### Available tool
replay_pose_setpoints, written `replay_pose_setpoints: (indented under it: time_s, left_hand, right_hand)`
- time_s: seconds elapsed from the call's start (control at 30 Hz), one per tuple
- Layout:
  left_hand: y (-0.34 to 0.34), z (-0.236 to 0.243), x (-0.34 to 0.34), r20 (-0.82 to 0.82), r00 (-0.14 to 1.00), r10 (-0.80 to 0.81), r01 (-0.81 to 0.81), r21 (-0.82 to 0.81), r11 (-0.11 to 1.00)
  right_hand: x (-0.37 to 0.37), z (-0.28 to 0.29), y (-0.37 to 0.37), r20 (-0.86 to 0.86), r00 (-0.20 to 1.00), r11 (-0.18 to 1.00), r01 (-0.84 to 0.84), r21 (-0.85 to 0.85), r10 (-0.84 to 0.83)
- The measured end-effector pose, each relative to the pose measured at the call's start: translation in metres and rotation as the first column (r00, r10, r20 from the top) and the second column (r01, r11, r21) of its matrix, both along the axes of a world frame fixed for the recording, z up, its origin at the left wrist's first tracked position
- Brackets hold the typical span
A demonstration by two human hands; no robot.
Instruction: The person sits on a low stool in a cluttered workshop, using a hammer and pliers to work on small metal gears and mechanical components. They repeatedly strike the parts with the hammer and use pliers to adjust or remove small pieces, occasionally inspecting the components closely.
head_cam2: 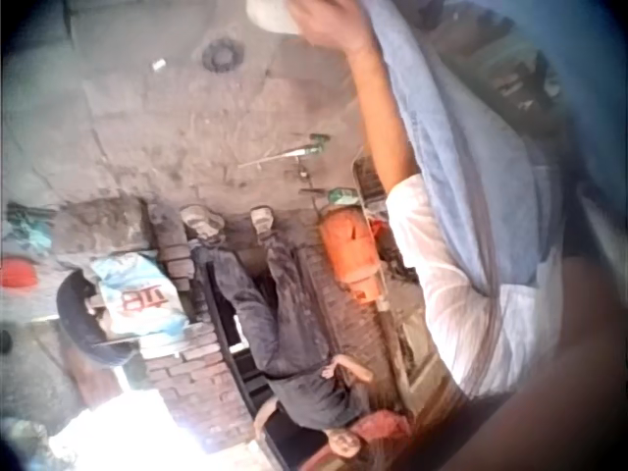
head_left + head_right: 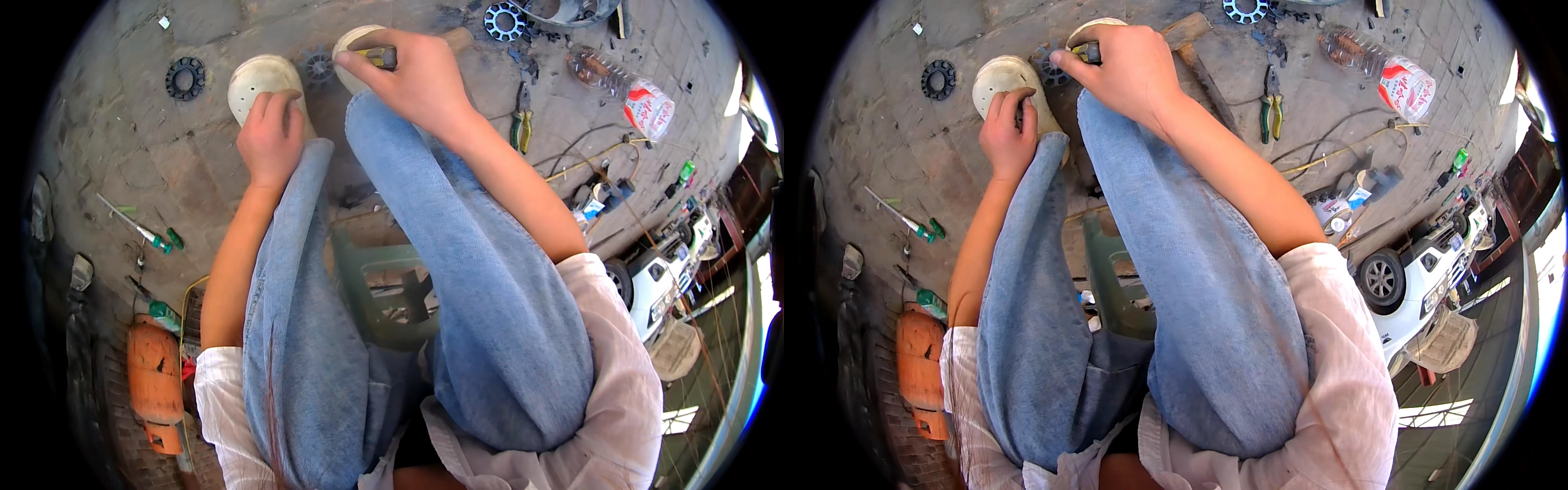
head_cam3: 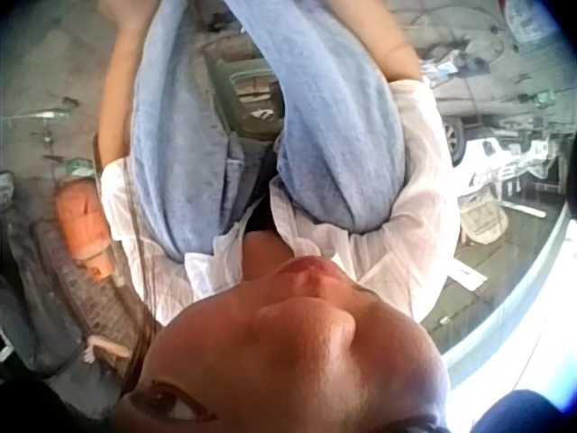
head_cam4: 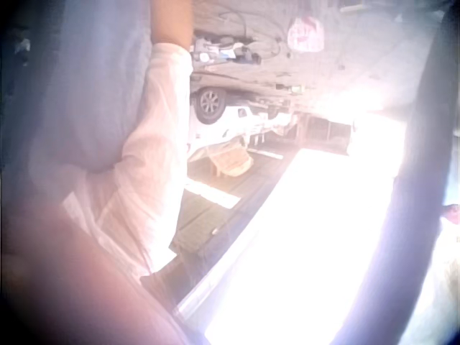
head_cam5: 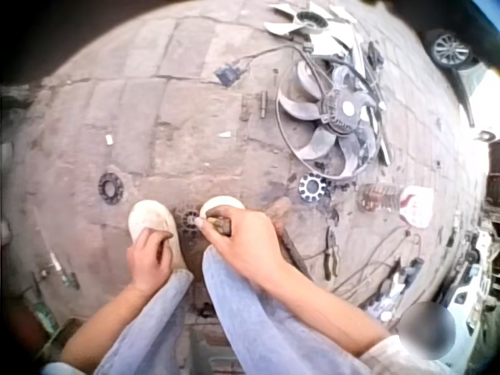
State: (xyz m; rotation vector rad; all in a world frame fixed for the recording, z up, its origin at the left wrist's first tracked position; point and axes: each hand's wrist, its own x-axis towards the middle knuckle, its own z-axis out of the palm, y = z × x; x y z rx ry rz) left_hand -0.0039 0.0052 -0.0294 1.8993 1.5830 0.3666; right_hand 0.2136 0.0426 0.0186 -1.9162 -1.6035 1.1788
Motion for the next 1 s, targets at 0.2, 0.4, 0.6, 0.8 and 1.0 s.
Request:
replay_pose_setpoints:
  time_s: [0.2,0.4,0.6,0.8,1.0]
  left_hand:
    - [0.008,-0.001,0.008,0.031,0.998,-0.055,0.047,0.219,0.975]
    - [0.014,-0.014,0.020,0.039,0.999,-0.013,0.015,-0.053,0.998]
    - [0.030,-0.018,0.000,-0.085,0.995,0.059,-0.053,0.066,0.996]
    - [0.067,-0.027,0.016,-0.294,0.931,-0.217,0.216,-0.036,0.976]
    - [0.076,-0.047,0.008,-0.317,0.897,-0.308,0.293,-0.095,0.951]
  right_hand:
    - [0.001,0.003,0.000,0.028,0.999,0.999,-0.035,-0.008,0.035]
    - [-0.002,0.008,0.001,0.056,0.994,0.991,-0.092,-0.099,0.098]
    - [-0.003,0.007,0.000,0.134,0.972,0.977,-0.175,-0.121,0.191]
    - [-0.006,0.002,-0.003,0.097,0.975,0.980,-0.194,-0.048,0.198]
    - [-0.007,0.009,0.000,0.141,0.968,0.973,-0.190,-0.135,0.208]
